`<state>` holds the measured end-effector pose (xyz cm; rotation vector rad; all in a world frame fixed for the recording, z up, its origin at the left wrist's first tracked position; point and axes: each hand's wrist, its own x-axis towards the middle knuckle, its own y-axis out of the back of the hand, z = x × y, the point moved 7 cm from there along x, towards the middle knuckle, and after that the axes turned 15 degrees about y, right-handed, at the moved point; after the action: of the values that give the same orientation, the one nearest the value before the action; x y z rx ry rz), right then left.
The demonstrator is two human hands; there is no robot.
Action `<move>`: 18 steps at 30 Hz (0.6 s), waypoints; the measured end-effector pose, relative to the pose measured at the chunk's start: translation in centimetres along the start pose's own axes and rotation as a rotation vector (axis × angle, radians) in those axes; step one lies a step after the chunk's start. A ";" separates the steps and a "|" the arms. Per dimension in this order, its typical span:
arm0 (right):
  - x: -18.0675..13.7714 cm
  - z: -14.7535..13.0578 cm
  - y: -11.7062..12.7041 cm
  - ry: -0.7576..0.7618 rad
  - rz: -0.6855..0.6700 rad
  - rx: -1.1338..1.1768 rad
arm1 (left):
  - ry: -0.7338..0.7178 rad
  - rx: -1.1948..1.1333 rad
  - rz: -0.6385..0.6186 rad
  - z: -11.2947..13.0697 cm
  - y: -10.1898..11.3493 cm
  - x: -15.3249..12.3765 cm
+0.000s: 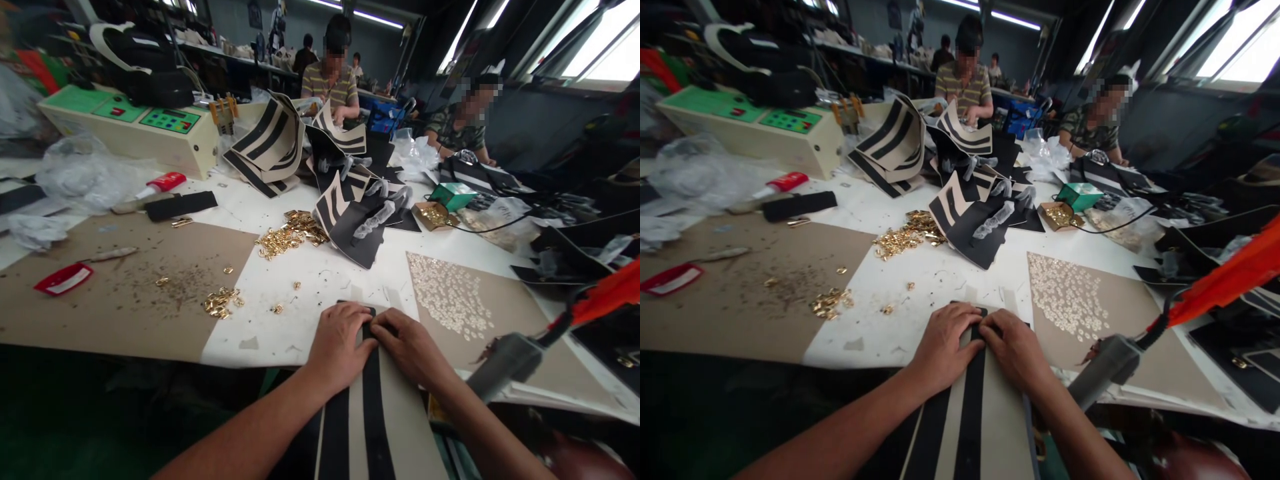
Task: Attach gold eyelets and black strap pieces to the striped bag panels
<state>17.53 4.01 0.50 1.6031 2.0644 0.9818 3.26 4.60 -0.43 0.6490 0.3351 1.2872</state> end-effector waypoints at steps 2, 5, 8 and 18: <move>0.1 0.3 0.0 -0.015 -0.002 0.001 | 0.000 0.007 -0.006 0.0 0.0 0.0; 0.2 1.0 0.1 -0.074 0.002 -0.015 | 0.002 0.013 -0.008 0.0 0.0 -0.1; 0.4 1.6 0.2 -0.120 -0.009 -0.035 | 0.007 0.019 -0.012 0.0 0.0 -0.1; -3.3 -1.3 3.0 -0.043 0.318 -0.059 | 0.004 0.021 0.003 0.4 0.3 0.3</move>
<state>19.80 0.81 3.09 1.9417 1.7680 1.0877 3.33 4.82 0.07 0.6651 0.3514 1.2897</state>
